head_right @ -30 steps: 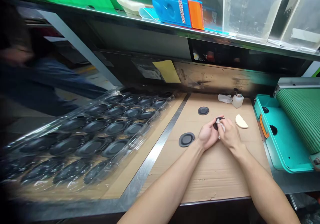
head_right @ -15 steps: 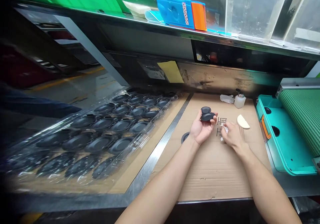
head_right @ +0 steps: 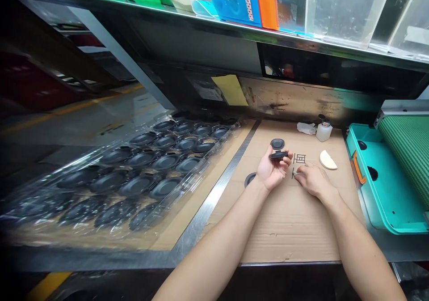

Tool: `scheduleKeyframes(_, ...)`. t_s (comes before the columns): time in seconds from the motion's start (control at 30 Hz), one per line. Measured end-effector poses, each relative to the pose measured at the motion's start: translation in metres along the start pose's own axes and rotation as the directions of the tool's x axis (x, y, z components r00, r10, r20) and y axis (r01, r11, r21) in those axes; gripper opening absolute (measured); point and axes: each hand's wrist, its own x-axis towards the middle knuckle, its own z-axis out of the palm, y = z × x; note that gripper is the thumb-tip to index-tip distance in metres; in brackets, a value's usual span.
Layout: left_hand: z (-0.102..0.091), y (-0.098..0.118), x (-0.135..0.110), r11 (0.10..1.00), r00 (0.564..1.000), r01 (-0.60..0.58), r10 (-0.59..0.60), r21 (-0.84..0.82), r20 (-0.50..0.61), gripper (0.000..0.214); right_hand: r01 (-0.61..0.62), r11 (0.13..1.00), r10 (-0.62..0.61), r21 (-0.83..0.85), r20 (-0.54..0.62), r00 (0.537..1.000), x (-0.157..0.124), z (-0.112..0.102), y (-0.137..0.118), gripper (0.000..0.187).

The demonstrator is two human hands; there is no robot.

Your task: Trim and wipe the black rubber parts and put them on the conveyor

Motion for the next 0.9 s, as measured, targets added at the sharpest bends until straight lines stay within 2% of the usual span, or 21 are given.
scheduleKeyframes(0.17, -0.001, 0.001, 0.003, 0.998, 1.0, -0.002, 0.002, 0.058, 0.002, 0.063, 0.053, 0.996, -0.04, 0.066, -0.176, 0.984, 0.005, 0.006, 0.009, 0.023)
scheduleKeyframes(0.3, -0.007, -0.002, 0.013, 0.979, 0.998, -0.062, 0.064, 0.194, -0.005, 0.054, 0.025, 0.991, 0.014, 0.129, -0.298, 0.954, 0.007, 0.006, 0.013, 0.026)
scheduleKeyframes(0.37, -0.012, -0.005, 0.018, 0.957, 0.996, -0.084, 0.088, 0.278, -0.002, 0.05, -0.008, 0.985, 0.076, 0.175, -0.384, 0.92, 0.008, 0.001, 0.016, 0.027)
scheduleKeyframes(0.5, -0.019, -0.014, 0.024, 0.875, 0.997, -0.055, 0.077, 0.48, -0.026, 0.058, -0.122, 0.969, 0.223, 0.216, -0.545, 0.808, 0.025, -0.028, 0.035, 0.031)
scheduleKeyframes(0.6, -0.021, -0.02, 0.025, 0.819, 0.999, -0.026, 0.037, 0.573, -0.009, 0.067, -0.267, 0.959, 0.268, 0.092, -0.591, 0.761, 0.052, -0.067, 0.056, 0.032)
scheduleKeyframes(0.67, -0.02, -0.022, 0.025, 0.807, 0.999, -0.035, 0.04, 0.59, 0.006, 0.068, -0.371, 0.929, 0.299, -0.017, -0.558, 0.774, 0.074, -0.094, 0.069, 0.032)
scheduleKeyframes(0.73, -0.019, -0.022, 0.023, 0.813, 0.999, -0.048, 0.051, 0.581, 0.011, 0.066, -0.426, 0.896, 0.318, -0.128, -0.487, 0.814, 0.096, -0.115, 0.077, 0.033)
scheduleKeyframes(0.83, -0.019, -0.019, 0.022, 0.832, 0.999, -0.036, 0.027, 0.553, 0.025, 0.058, -0.417, 0.87, 0.319, -0.265, -0.344, 0.883, 0.122, -0.134, 0.081, 0.033)
scheduleKeyframes(0.9, -0.019, -0.017, 0.021, 0.845, 0.999, -0.025, 0.004, 0.535, 0.04, 0.051, -0.403, 0.851, 0.338, -0.338, -0.235, 0.911, 0.135, -0.138, 0.081, 0.033)
